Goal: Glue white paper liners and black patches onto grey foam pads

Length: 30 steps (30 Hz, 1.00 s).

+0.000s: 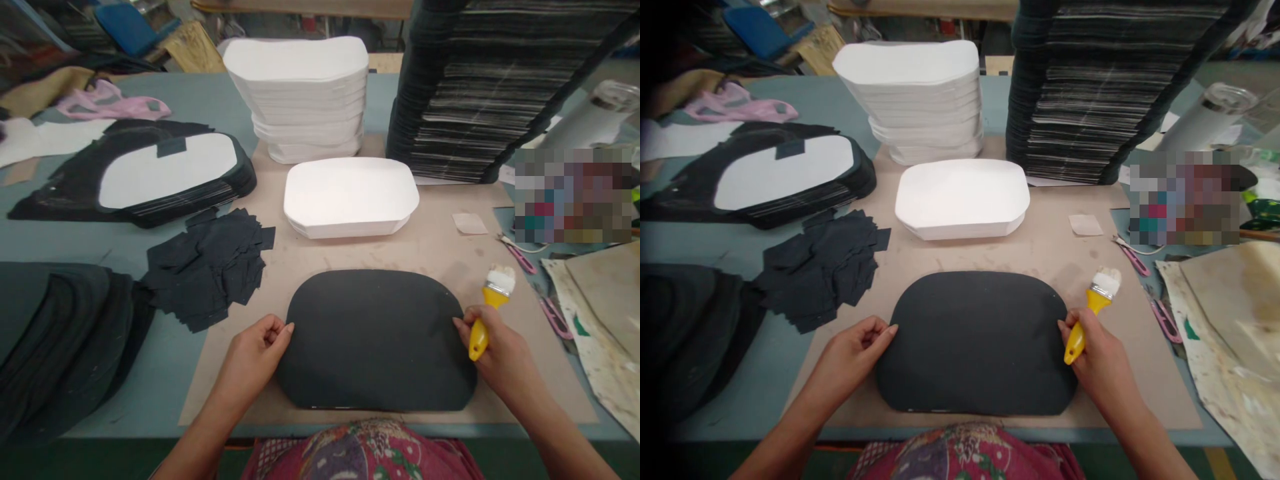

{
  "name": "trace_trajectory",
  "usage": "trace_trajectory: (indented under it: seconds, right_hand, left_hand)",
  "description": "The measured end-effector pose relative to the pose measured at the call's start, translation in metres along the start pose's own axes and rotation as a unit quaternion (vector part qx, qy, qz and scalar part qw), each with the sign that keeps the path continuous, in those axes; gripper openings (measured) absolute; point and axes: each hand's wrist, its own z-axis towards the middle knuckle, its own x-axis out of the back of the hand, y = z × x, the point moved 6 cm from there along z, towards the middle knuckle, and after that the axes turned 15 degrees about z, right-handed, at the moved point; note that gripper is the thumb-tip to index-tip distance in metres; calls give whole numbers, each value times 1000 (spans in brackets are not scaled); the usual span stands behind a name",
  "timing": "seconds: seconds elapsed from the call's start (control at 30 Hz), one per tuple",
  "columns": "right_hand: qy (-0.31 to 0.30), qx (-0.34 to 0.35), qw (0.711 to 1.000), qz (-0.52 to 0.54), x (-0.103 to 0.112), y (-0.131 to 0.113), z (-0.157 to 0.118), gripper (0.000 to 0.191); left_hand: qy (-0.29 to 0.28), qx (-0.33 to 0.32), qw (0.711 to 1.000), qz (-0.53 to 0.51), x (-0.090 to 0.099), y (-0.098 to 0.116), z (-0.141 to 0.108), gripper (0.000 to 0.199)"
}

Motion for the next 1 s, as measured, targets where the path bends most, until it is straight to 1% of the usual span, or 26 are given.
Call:
trace_trajectory:
  seconds: [0.2,0.3,0.37,0.43,0.5,0.53,0.57,0.63,0.7,0.77,1.0]
  right_hand:
    - [3,-11,1000,-1,-2,0,-1,20]
    - [10,-28,999,-28,-1,1,-2,24]
    - [20,-49,998,-39,3,1,-4,28]
    - [31,-66,997,-11,7,-1,-8,29]
    - [30,-80,995,43,8,-6,-12,27]
    - [26,-86,994,66,7,-9,-14,26]
    - [20,-92,992,83,5,-13,-16,25]
    - [13,-107,989,101,0,-18,-19,24]
    - [13,-116,987,111,-4,-23,-20,22]
    - [18,-121,985,117,-7,-27,-20,21]
    - [40,-135,983,114,-12,-34,-13,22]
  left_hand:
    - [0,-10,1000,1,-4,-4,0,43]
    - [5,-20,999,35,-1,-6,-2,44]
    - [37,-21,996,73,9,-5,-2,42]
    - [97,-33,989,105,22,3,3,42]
    - [141,-82,980,117,30,21,15,47]
    - [144,-122,975,118,31,33,23,50]
    - [133,-165,971,112,28,45,33,52]
    - [80,-238,964,86,19,68,52,55]
    - [25,-272,960,62,9,83,65,54]
    - [0,-278,959,59,4,90,72,54]
    - [5,-257,963,81,2,88,76,56]
